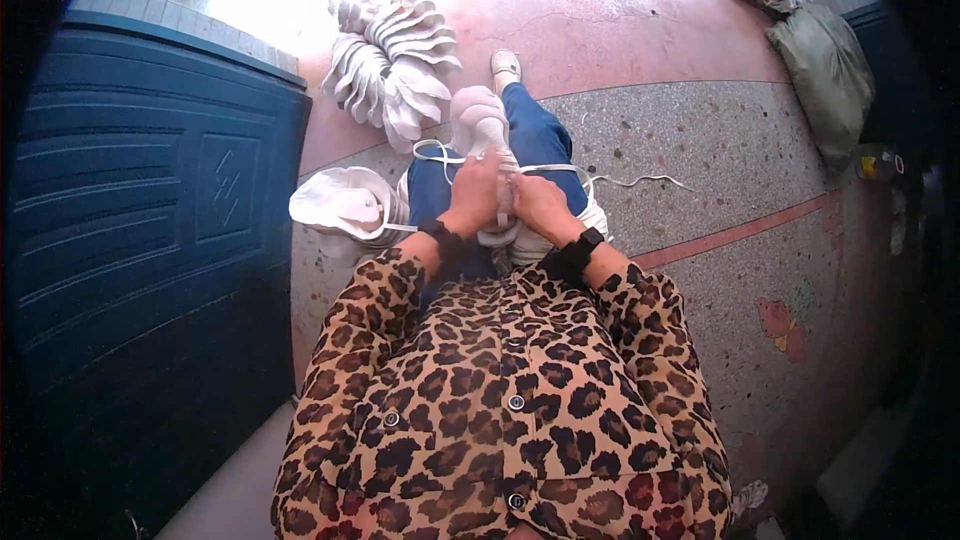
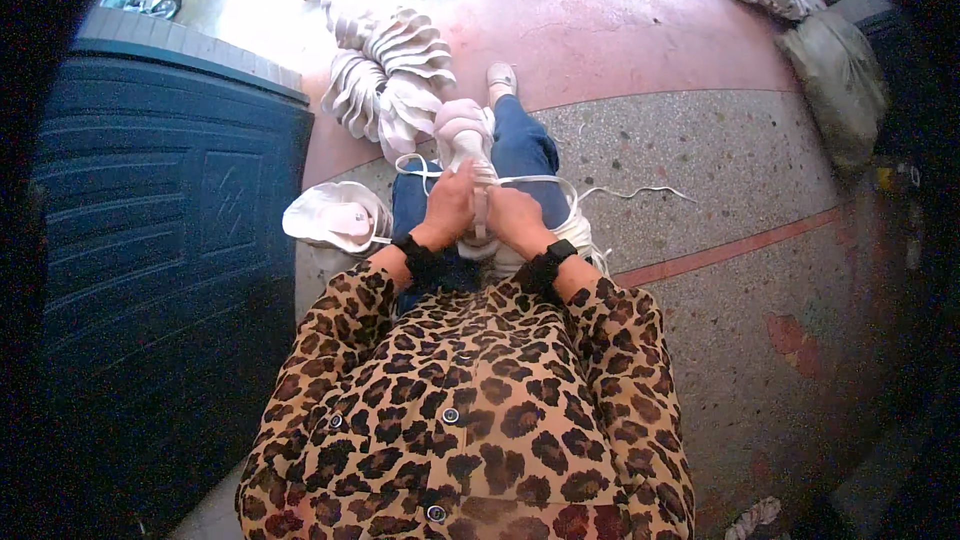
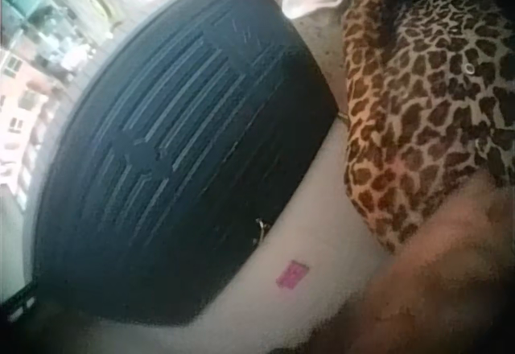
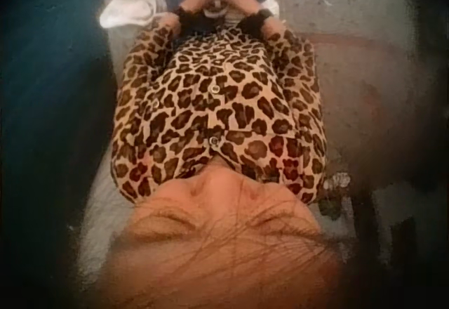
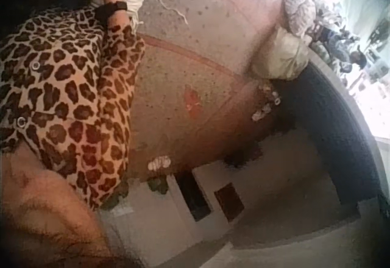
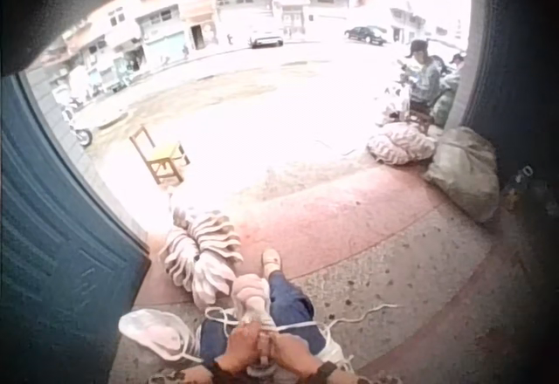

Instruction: Lacing and tying several pairs of white shoes.

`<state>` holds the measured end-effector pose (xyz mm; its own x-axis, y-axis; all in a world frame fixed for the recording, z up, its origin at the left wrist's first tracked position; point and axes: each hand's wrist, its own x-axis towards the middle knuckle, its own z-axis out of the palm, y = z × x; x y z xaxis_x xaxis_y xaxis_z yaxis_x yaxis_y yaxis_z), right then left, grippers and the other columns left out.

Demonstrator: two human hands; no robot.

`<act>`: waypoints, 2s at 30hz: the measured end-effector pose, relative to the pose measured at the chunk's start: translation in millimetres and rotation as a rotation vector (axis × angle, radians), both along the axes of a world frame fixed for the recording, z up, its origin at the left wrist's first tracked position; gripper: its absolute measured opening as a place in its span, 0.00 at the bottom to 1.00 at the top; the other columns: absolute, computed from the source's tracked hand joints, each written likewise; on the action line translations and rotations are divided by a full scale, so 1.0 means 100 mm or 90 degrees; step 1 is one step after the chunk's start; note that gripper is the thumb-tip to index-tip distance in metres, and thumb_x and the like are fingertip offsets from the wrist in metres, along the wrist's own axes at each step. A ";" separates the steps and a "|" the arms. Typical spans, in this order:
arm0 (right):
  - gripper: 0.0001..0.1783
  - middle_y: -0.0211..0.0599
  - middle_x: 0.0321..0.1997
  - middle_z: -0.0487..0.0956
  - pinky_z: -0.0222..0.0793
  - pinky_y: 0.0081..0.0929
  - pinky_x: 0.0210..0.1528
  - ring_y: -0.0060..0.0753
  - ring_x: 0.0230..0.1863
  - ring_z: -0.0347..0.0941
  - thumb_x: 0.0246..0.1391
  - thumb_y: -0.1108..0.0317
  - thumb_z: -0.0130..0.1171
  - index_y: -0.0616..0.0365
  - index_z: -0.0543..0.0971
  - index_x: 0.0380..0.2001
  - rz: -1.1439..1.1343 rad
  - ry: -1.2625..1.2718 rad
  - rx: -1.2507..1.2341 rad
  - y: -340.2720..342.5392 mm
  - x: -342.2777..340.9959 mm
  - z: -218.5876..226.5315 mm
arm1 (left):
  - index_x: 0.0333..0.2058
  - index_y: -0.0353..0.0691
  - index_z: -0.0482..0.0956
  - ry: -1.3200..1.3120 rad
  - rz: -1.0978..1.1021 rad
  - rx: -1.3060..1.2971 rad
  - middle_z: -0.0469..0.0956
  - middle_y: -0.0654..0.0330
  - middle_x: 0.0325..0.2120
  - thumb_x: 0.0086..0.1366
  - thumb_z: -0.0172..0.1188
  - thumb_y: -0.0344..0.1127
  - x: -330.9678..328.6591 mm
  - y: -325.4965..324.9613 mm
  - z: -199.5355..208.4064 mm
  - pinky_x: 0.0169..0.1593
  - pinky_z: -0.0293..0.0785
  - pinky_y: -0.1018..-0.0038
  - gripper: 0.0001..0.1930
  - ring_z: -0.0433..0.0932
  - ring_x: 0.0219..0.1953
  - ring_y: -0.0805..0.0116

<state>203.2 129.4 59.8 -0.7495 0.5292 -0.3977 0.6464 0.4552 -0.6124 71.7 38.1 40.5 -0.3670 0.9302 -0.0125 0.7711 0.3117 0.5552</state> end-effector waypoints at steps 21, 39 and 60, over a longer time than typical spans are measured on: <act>0.16 0.47 0.31 0.79 0.71 0.41 0.36 0.46 0.33 0.76 0.63 0.60 0.52 0.63 0.79 0.33 0.023 0.193 -0.178 0.48 -0.04 -0.09 | 0.49 0.41 0.79 -0.046 -0.128 0.094 0.78 0.58 0.28 0.59 0.64 0.33 -0.33 0.10 0.25 0.38 0.74 0.70 0.18 0.77 0.29 0.63; 0.13 0.55 0.30 0.78 0.71 0.50 0.41 0.59 0.37 0.76 0.60 0.64 0.53 0.65 0.78 0.31 0.044 0.142 0.092 0.14 -0.05 -0.19 | 0.45 0.37 0.83 -0.578 0.244 0.280 0.80 0.66 0.29 0.70 0.60 0.39 -1.86 0.31 2.37 0.36 0.70 0.84 0.12 0.74 0.31 0.79; 0.10 0.52 0.34 0.78 0.75 0.49 0.43 0.57 0.41 0.76 0.52 0.70 0.55 0.65 0.81 0.26 0.026 0.136 0.211 0.11 -0.02 -0.20 | 0.35 0.47 0.83 0.254 -0.184 0.080 0.73 0.54 0.53 0.55 0.61 0.33 -0.39 0.08 0.34 0.52 0.70 0.58 0.08 0.67 0.58 0.48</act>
<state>201.6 140.1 39.3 -0.8197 0.5711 -0.0436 0.4980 0.6730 -0.5469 32.9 46.6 75.0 -0.0480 0.9797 0.1945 0.9756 0.0042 0.2195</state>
